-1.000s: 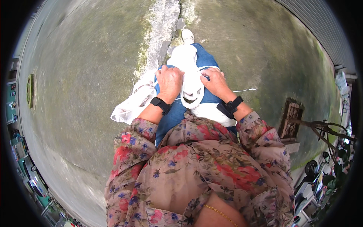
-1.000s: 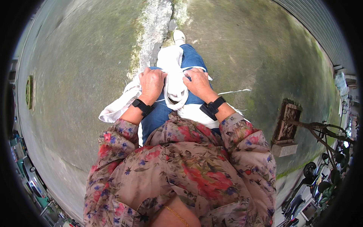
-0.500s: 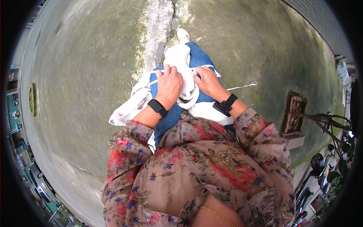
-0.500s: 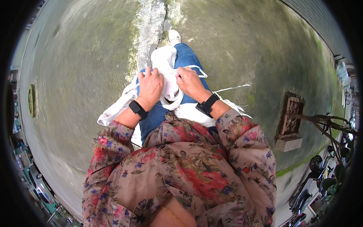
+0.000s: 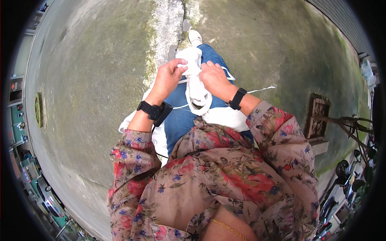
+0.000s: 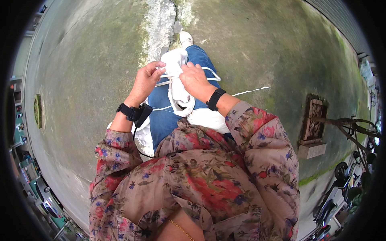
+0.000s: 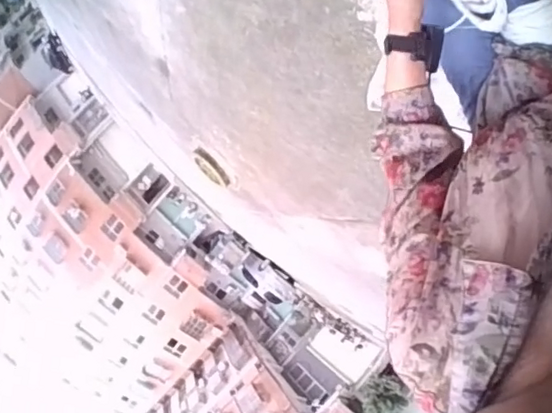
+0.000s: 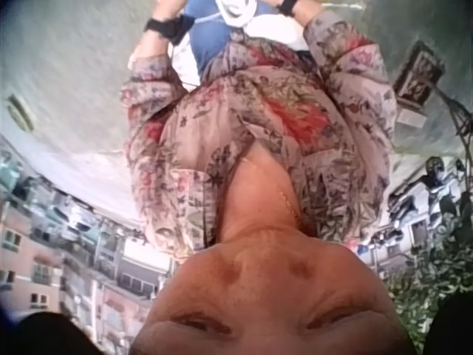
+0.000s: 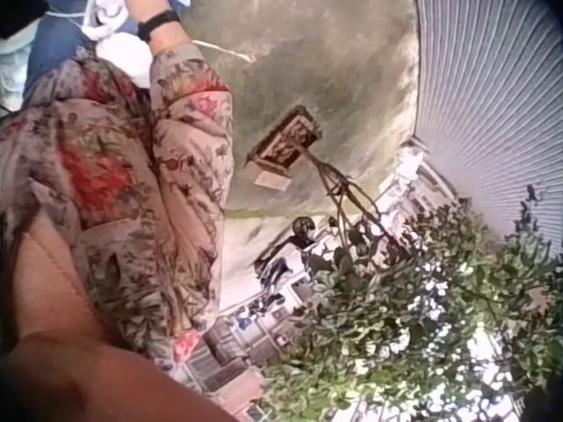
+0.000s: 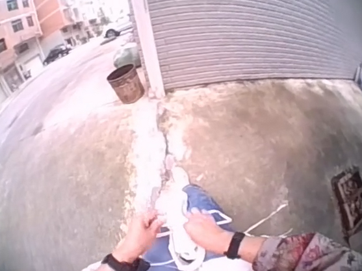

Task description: Lace and tie the shoelaces of a white shoe while holding it in the lap.

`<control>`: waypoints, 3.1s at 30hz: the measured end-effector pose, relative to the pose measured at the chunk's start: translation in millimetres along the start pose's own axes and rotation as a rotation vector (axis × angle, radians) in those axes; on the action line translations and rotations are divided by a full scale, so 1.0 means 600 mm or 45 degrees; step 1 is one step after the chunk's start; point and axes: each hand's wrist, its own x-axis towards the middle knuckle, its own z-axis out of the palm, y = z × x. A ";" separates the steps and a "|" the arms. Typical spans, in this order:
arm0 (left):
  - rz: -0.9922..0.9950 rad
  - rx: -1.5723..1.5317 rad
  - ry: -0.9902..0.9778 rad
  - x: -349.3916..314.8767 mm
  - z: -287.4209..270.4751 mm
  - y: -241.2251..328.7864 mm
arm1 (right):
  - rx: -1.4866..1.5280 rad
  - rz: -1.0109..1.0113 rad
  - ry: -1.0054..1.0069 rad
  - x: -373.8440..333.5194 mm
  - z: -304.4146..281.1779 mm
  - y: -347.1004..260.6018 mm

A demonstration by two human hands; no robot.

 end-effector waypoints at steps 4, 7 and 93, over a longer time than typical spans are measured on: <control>0.112 0.274 -0.018 -0.011 0.023 -0.051 | 0.277 -0.219 0.323 -0.019 -0.045 -0.038; 0.195 0.487 0.003 -0.008 0.040 -0.069 | 0.365 -0.657 0.062 -0.069 -0.078 -0.103; 0.331 0.675 0.007 0.004 0.077 -0.031 | 1.053 0.580 0.038 -0.006 -0.019 0.023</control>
